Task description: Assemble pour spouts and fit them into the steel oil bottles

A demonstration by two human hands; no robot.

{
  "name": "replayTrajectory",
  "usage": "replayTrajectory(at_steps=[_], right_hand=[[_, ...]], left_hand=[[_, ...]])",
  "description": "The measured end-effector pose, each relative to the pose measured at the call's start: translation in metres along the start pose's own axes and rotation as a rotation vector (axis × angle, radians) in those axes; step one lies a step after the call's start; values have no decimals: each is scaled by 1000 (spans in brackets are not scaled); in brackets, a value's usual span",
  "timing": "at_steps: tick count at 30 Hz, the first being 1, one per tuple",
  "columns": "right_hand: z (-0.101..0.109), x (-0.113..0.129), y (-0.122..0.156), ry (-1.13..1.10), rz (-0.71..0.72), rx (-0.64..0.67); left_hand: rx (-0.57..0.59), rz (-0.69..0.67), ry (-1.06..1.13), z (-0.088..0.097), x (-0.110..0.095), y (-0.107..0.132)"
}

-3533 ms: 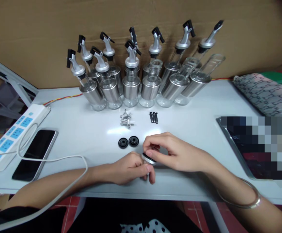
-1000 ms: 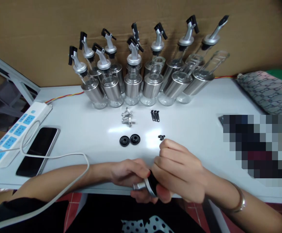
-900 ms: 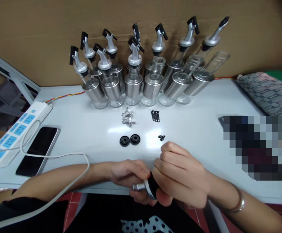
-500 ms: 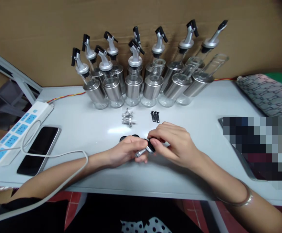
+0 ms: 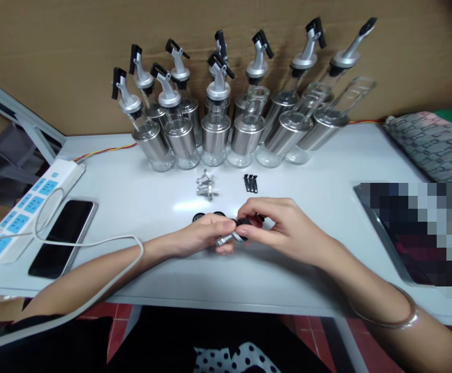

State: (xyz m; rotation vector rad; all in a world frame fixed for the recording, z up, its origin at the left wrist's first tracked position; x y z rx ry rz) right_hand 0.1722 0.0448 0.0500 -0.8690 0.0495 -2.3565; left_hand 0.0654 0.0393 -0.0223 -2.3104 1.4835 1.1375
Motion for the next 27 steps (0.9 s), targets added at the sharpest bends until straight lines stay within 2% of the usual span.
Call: replayTrajectory(at_steps=[7, 16, 21, 27], right_hand=[[-3, 6, 3, -101, 39, 163], [9, 15, 6, -92, 145, 79], [11, 14, 7, -102, 187, 25], [10, 13, 5, -92, 240, -29]], left_hand=[[76, 97, 9, -1, 2, 2], [178, 138, 130, -11, 4, 2], [198, 180, 146, -8, 8, 1], [210, 169, 201, -7, 7, 0]])
Point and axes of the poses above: each hand's wrist, its own y-axis away from the middle knuckle, its own z-axis out of the back of the hand, x = y × z, the point moved 6 cm from there along -y, towards the middle knuckle, and after that the axes turned 13 degrees about y, right-handed, at the moved point
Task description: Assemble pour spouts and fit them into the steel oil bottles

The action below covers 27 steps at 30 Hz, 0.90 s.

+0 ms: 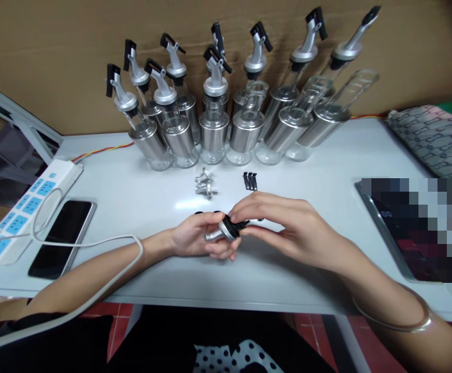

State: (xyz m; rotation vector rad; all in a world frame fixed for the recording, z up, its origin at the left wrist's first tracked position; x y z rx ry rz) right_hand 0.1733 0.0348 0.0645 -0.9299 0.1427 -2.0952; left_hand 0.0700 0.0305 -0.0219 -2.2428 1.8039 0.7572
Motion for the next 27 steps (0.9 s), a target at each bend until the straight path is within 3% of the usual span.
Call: replayTrajectory(at_steps=[5, 20, 27], right_hand=[[2, 2, -2, 61, 48, -61], [-1, 2, -2, 160, 87, -96], [6, 0, -3, 242, 75, -157]], left_hand=[[-64, 15, -10, 3, 1, 0], [8, 24, 100, 1, 2, 0], [-56, -22, 159, 5, 0, 2]])
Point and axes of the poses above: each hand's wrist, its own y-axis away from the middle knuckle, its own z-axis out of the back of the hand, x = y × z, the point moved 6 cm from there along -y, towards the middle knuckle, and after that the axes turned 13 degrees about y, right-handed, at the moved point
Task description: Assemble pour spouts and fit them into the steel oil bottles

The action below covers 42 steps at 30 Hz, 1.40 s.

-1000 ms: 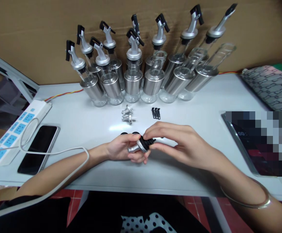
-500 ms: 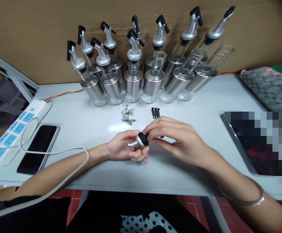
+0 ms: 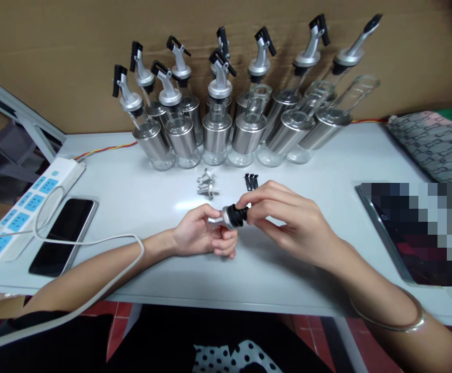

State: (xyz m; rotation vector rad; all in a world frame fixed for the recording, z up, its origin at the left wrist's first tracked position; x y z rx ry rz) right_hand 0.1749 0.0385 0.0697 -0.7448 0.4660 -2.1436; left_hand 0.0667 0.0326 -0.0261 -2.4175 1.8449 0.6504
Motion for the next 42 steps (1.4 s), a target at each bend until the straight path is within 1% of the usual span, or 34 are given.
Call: replayTrajectory(at_steps=[3, 8, 10, 14, 18, 21, 25, 28, 30, 32, 34, 36, 38, 40, 42], right_hand=[[2, -4, 1, 1, -33, -19], [1, -9, 6, -44, -140, 36], [1, -10, 6, -19, -180, 72], [0, -12, 4, 30, -235, 115], [0, -16, 3, 97, -279, 116], [-1, -17, 3, 106, -285, 115], [1, -18, 5, 49, -309, 80], [3, -25, 7, -49, -392, 32], [4, -32, 10, -126, -456, 7], [4, -36, 12, -188, -502, -6], [2, -38, 13, -202, -523, -7], [0, -35, 12, -135, -504, 19], [-5, -27, 10, -50, -423, 80], [-14, -17, 9, -5, -318, 167], [-23, -10, 10, 16, -256, 254]], left_hand=[[-19, -17, -10, 1, -1, 1], [-20, -46, -25, 1, -1, 1], [-8, -52, -35, 0, -1, 0], [-15, -15, -31, 0, 1, -1], [-43, -38, -60, 1, 2, -2], [-62, -59, -83, 3, 2, -3], [-33, -63, -62, 1, 1, -3], [-6, -56, -53, 0, 1, -3], [-9, -48, -66, 1, 2, -2], [-16, -42, -116, 1, 2, -1], [9, 2, -240, -2, 3, 1], [70, 58, -437, -8, 5, 4], [148, 84, -620, -15, 5, 6], [203, 75, -713, -19, 4, 8], [219, 72, -728, -20, 4, 8]])
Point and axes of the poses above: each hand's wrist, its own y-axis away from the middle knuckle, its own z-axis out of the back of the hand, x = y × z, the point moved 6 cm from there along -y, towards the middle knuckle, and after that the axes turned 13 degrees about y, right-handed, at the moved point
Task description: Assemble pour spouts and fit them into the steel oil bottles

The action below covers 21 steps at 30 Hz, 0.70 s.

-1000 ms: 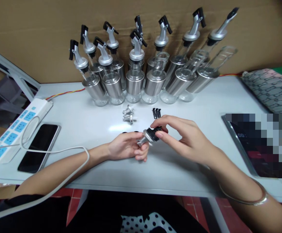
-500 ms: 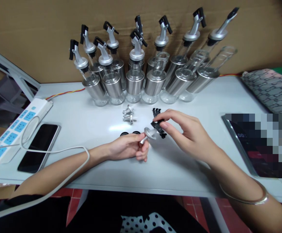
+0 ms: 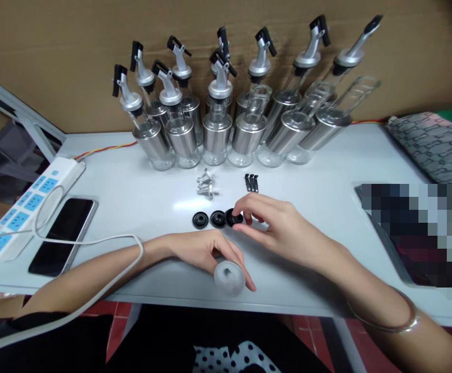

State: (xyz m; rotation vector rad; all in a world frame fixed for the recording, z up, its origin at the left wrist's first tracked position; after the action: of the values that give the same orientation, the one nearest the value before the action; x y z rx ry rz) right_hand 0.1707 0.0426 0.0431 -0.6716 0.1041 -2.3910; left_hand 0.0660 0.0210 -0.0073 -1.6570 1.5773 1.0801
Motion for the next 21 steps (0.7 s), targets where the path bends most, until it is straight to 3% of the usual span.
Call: replayTrajectory(at_steps=[3, 10, 15, 21], right_hand=[[-11, -1, 1, 62, -8, 60], [-21, -9, 1, 174, -34, -9], [-25, -7, 0, 233, -16, 33], [-27, -1, 1, 163, 51, 65]], left_hand=[[-29, -4, 5, 2, 3, 0], [-71, -7, 78, 3, 7, -2], [-105, 8, 119, 3, 7, -2], [-115, 34, 147, 3, 8, -2]])
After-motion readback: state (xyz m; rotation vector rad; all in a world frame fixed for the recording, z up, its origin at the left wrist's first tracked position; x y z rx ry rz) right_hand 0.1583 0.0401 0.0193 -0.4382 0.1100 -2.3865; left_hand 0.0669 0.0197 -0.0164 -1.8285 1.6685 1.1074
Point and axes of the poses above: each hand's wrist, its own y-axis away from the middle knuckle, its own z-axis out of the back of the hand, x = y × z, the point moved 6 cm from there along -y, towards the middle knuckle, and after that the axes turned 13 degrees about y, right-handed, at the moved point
